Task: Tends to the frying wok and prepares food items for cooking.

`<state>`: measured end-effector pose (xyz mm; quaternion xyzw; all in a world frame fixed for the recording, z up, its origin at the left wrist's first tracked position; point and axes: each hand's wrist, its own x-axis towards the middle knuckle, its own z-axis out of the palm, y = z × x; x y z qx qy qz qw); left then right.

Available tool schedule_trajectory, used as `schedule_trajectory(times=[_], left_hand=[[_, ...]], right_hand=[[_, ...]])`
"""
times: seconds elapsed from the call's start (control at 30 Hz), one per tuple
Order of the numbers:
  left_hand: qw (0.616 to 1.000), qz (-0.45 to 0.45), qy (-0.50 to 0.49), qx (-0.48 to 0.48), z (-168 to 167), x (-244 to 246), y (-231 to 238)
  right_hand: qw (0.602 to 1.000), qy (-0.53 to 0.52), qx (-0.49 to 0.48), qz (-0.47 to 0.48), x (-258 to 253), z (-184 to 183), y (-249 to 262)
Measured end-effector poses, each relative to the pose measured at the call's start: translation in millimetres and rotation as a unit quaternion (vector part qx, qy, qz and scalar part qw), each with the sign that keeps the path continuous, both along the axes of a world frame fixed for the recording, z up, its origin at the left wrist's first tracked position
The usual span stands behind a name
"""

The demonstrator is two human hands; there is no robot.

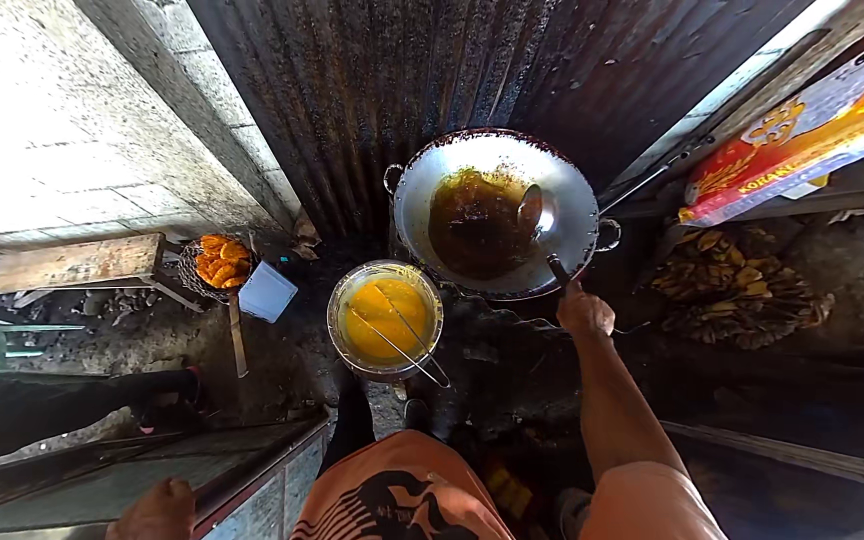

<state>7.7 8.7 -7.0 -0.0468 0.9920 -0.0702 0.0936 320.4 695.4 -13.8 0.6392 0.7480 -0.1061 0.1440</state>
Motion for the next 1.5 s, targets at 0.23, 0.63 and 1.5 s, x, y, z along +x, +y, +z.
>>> schedule_trajectory(times=[0.23, 0.63, 1.5], left_hand=[[1.0, 0.009, -0.001, -0.007, 0.2, 0.3, 1.8], [1.0, -0.003, 0.003, -0.008, -5.7, -1.8, -4.8], [1.0, -0.003, 0.009, -0.003, -5.6, -1.4, -2.9]], right_hand=[[0.986, 0.089, -0.139, 0.034, -19.7, -16.7, -64.8], [0.811, 0.499, -0.261, -0.159, -97.1, -30.2, -87.3], [0.998, 0.03, -0.049, 0.001, -14.2, -17.4, -17.4]])
